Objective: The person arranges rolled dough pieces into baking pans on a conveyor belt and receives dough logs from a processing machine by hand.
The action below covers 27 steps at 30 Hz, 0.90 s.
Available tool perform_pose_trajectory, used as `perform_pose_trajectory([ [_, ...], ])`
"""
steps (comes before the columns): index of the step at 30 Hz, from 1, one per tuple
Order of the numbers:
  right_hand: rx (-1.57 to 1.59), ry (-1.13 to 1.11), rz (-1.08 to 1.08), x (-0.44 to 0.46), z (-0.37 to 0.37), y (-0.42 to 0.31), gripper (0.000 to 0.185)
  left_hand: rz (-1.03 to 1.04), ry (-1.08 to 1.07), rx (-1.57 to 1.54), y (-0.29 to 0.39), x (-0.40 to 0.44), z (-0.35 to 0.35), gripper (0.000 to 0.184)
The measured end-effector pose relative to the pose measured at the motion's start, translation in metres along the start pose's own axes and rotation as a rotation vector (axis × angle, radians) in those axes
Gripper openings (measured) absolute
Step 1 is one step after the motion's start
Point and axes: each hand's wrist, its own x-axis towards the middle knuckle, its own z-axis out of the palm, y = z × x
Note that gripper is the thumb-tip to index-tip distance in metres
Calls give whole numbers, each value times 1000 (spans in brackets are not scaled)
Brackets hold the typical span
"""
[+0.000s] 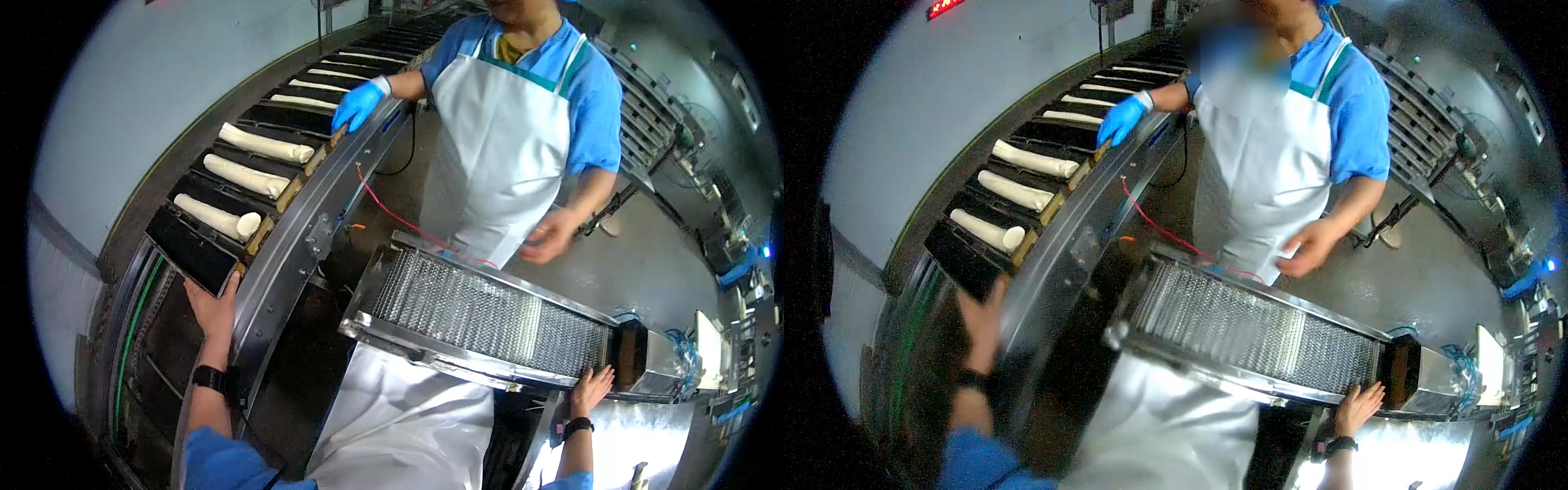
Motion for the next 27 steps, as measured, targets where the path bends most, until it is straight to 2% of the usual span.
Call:
perform_pose_trajectory([
  [2,-19,-34,-10,5,6,6,64,49,-27,-65,-2,-3,3,117],
  [5,6,-13,-10,6,0,1,61,-22,-4,21,-10,2,9,110],
  [6,16,-25,2,5,-2,2,62,84,-23,-112,-6,1,3,107],
  [9,15,-57,63,11,3,4,65,26,-15,-125,2,-8,-7,107],
  [12,16,42,1,12,17,14,66,7,-15,-55,-8,-7,-7,107],
  [14,55,16,-17,10,2,2,65,78,47,12,-12,-12,-12,108],
  [15,48,24,-29,11,1,5,65,94,22,-40,8,-20,-19,108],
  [17,38,88,-119,19,19,22,65,78,-14,-43,-4,-18,-15,108],
  [19,116,87,-132,14,-3,6,68,87,12,-122,-2,-9,-8,108],
  [21,106,86,-94,23,7,12,71,116,31,-53,2,-14,-13,108],
  [22,115,80,-78,26,6,10,75,4,40,59,5,-15,-12,108],
  [27,115,34,-81,30,-2,10,75,68,19,-61,-11,-18,-14,109],
])
